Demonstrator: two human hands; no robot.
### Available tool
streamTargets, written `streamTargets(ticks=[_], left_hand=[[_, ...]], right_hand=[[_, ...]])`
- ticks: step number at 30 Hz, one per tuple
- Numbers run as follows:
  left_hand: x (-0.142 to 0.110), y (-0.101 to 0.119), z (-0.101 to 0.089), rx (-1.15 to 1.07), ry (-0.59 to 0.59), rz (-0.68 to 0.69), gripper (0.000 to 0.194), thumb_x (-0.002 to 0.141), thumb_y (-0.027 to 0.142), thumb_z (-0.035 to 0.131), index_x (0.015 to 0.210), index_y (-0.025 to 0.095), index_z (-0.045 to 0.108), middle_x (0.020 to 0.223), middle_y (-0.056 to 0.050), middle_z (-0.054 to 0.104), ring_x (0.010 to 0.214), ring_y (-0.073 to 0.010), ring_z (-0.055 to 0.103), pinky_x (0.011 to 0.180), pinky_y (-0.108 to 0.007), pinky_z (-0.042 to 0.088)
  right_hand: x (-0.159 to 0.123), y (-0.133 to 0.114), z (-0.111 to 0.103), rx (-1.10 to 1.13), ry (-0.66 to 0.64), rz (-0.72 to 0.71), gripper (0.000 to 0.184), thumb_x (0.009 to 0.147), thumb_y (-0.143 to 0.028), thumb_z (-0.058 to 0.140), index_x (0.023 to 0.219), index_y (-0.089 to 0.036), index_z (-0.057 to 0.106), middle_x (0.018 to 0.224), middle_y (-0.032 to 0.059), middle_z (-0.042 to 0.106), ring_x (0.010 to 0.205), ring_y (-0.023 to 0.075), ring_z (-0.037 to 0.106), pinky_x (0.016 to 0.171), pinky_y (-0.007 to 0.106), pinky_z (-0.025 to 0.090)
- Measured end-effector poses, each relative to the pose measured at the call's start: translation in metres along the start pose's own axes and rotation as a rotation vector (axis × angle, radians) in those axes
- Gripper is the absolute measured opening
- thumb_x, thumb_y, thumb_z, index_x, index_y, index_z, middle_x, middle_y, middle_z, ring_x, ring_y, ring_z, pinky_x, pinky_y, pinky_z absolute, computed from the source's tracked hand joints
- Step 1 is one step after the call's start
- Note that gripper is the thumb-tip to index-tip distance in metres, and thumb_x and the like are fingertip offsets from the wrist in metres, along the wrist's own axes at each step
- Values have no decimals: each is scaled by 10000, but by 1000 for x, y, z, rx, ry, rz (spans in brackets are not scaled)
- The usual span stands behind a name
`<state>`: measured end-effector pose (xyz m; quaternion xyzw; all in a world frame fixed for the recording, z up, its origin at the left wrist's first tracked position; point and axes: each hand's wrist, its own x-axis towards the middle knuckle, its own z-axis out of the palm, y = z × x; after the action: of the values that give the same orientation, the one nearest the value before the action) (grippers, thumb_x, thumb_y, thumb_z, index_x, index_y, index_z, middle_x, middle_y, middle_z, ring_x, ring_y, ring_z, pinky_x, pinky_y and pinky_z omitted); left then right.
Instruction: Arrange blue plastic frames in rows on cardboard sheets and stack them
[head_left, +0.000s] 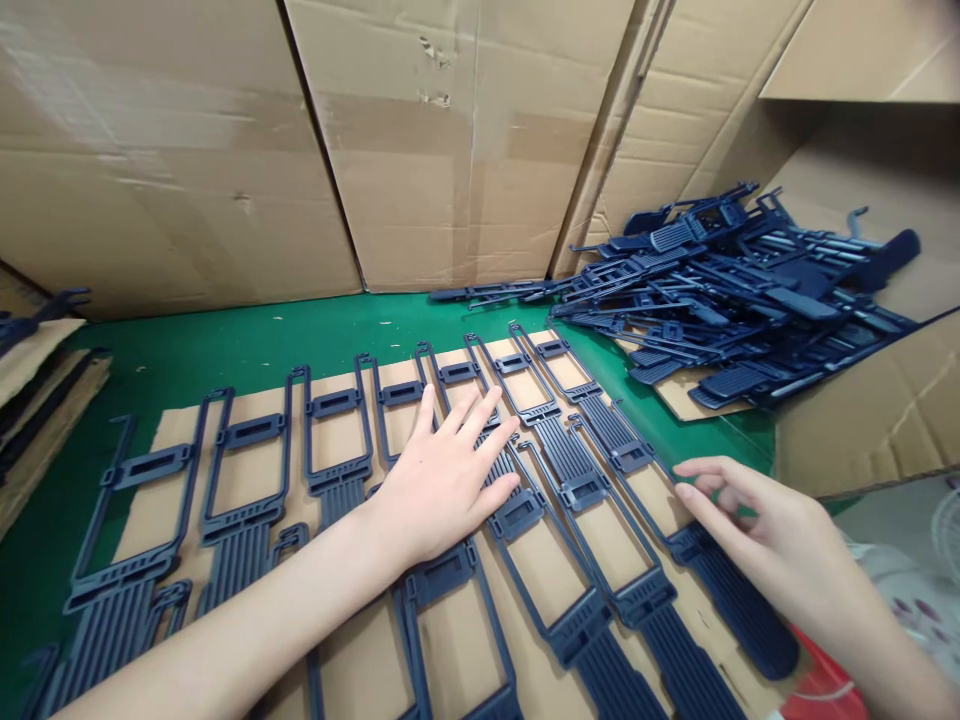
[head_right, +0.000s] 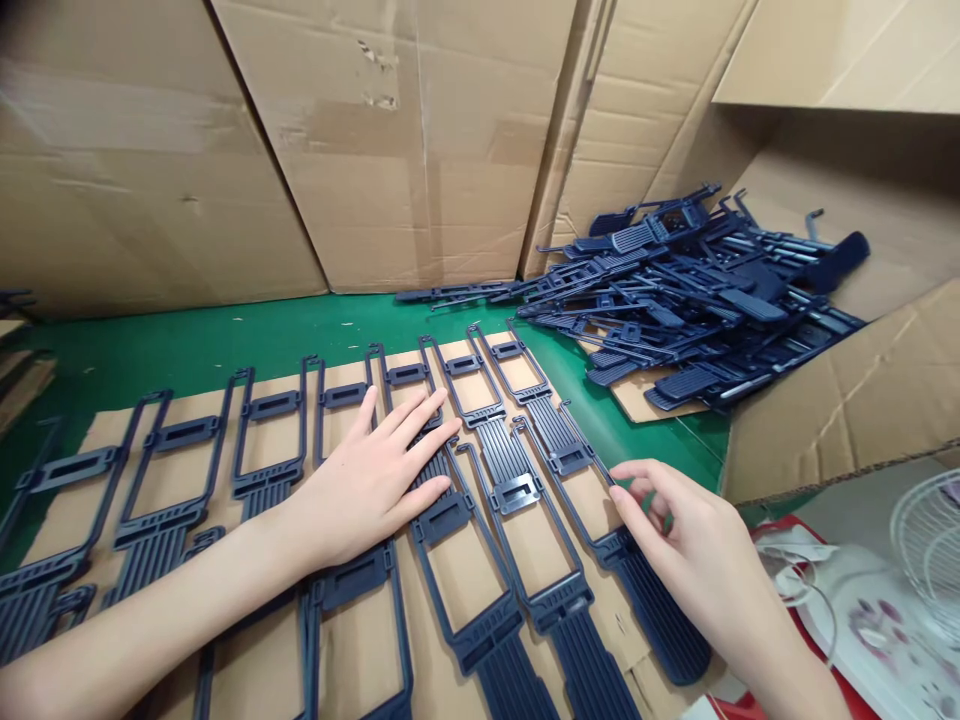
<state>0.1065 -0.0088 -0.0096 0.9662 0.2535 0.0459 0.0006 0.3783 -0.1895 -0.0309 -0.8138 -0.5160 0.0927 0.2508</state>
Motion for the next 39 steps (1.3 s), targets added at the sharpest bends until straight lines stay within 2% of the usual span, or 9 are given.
streamTargets(ticks=[7,10,15,20,24,26,28,35,39], left_hand=[[-1,1,-3,0,-14,-8,610,985,578,332,1458,204,428,1587,-146,259,1467,-346,234,1151,-675,89],[0,0,-2,-2,-6,-1,656,970,618,322,1451,187,434,1581,-160,270,1463,-354,239,1147,-678,100],[6,1,-9,14,-13,-4,645,971,604,340,1449,182,433,1567,-178,298,1458,-372,241,1139,-685,110],[19,15,-28,-5,-38,16,637,956,566,436,1464,184,404,1582,-192,249,1476,-371,180,1139,-676,102],[36,34,-34,-123,-109,174,701,933,554,497,1506,190,325,1608,-186,152,1495,-340,109,1154,-642,119],[45,41,-30,-184,-128,223,694,940,541,493,1511,188,317,1616,-169,115,1503,-313,58,1174,-600,113],[52,46,-24,-223,-140,224,719,940,549,488,1525,183,286,1621,-166,73,1501,-326,33,1172,-601,117],[56,54,-5,-213,-177,183,669,975,552,408,1515,169,310,1610,-184,154,1502,-304,78,1175,-590,70],[52,60,-12,-267,-204,135,667,978,544,410,1524,182,282,1620,-151,141,1504,-289,48,1175,-593,19]], right_hand=[[-2,-2,-4,64,35,46,367,880,-583,526,999,-264,664,834,11,627,636,148,568,522,259,483],[1,1,-12,107,75,-9,325,875,-561,553,958,-269,669,909,12,654,733,165,603,542,257,478],[35,11,-19,249,40,-188,235,885,-488,593,980,-286,668,1022,-9,670,946,186,619,851,309,484],[70,-5,-8,378,37,-372,184,924,-413,575,1026,-295,672,1126,-8,667,1076,191,604,982,338,443],[75,-21,1,408,-40,-514,165,938,-389,561,1028,-296,664,1227,-2,631,1159,194,575,1036,351,420],[76,-20,6,440,-60,-517,182,942,-398,552,1057,-298,653,1248,5,622,1181,200,565,1046,362,422],[77,-16,13,468,-82,-511,199,941,-416,548,1071,-299,643,1265,10,616,1203,207,554,1058,375,421],[83,-3,35,410,-202,-454,332,906,-521,536,1114,-274,611,1231,56,640,1200,269,568,1040,452,451],[81,1,33,392,-221,-492,348,881,-545,540,1121,-309,631,1258,32,636,1220,268,561,1043,432,469]])
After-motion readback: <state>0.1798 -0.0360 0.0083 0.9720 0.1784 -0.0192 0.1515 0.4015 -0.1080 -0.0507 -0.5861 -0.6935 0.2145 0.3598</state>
